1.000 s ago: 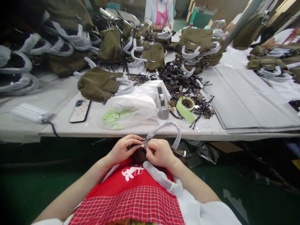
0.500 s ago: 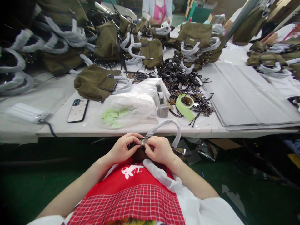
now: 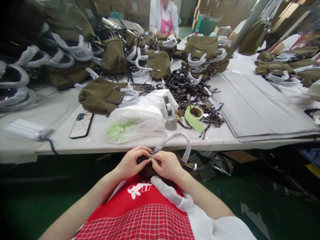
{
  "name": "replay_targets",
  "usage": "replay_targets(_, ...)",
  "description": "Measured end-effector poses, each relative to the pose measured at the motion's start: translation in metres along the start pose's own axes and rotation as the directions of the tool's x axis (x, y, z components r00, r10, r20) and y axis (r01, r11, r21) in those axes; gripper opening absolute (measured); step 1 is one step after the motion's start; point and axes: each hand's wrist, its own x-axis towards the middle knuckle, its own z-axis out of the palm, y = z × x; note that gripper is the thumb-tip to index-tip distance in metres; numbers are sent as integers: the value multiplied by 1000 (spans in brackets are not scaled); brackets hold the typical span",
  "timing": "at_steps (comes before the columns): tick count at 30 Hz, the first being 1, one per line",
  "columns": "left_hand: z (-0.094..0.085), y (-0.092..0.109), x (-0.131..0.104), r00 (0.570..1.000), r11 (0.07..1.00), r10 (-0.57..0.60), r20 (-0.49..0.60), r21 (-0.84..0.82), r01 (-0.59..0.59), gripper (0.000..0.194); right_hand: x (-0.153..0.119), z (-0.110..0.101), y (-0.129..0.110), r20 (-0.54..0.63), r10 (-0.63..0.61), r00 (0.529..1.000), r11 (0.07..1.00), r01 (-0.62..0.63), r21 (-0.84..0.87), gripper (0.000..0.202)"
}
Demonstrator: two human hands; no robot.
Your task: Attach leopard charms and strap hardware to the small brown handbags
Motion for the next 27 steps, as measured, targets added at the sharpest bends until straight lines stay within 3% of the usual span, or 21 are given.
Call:
replay_targets(4,-6,0,6,998,1000,-6,60,19,4,21,-1,0,1,-21,13,1000,1000,-14,-8,21)
replay_targets(8,-17,0,14,987,999,-40,154,-8,42,8,-1,2,0,-40,27,999,1000,-27,0,23)
replay_targets(12,-25,-2,21,969,994,-84,231,-51,98,9,1,7,2,-43,34,998,999,-34,1,23)
replay_targets(16,-25,-2,23,962,987,-129,241,-63,148,9,3,8,5,-42,63,997,998,-63,14,21)
replay_targets(18,-25,0,25,960,984,-142,239,-70,163,9,4,5,2,-83,85,993,995,-81,50,10)
replay_targets(19,-26,3,26,963,984,-136,231,-84,159,9,4,2,0,-113,87,990,993,-77,85,4)
replay_targets(21,-28,9,30,974,983,-105,199,-126,132,8,4,-3,-5,-153,61,986,980,-30,197,27)
replay_targets(23,-32,16,36,988,985,-69,140,-150,90,7,5,-5,-6,-129,36,991,938,11,346,29)
replay_targets(25,-34,24,47,995,990,-38,89,-134,49,9,5,0,-1,-57,83,995,851,-41,524,13)
replay_targets(27,-35,29,62,997,993,6,81,-117,3,9,6,10,13,58,177,983,690,-165,705,29)
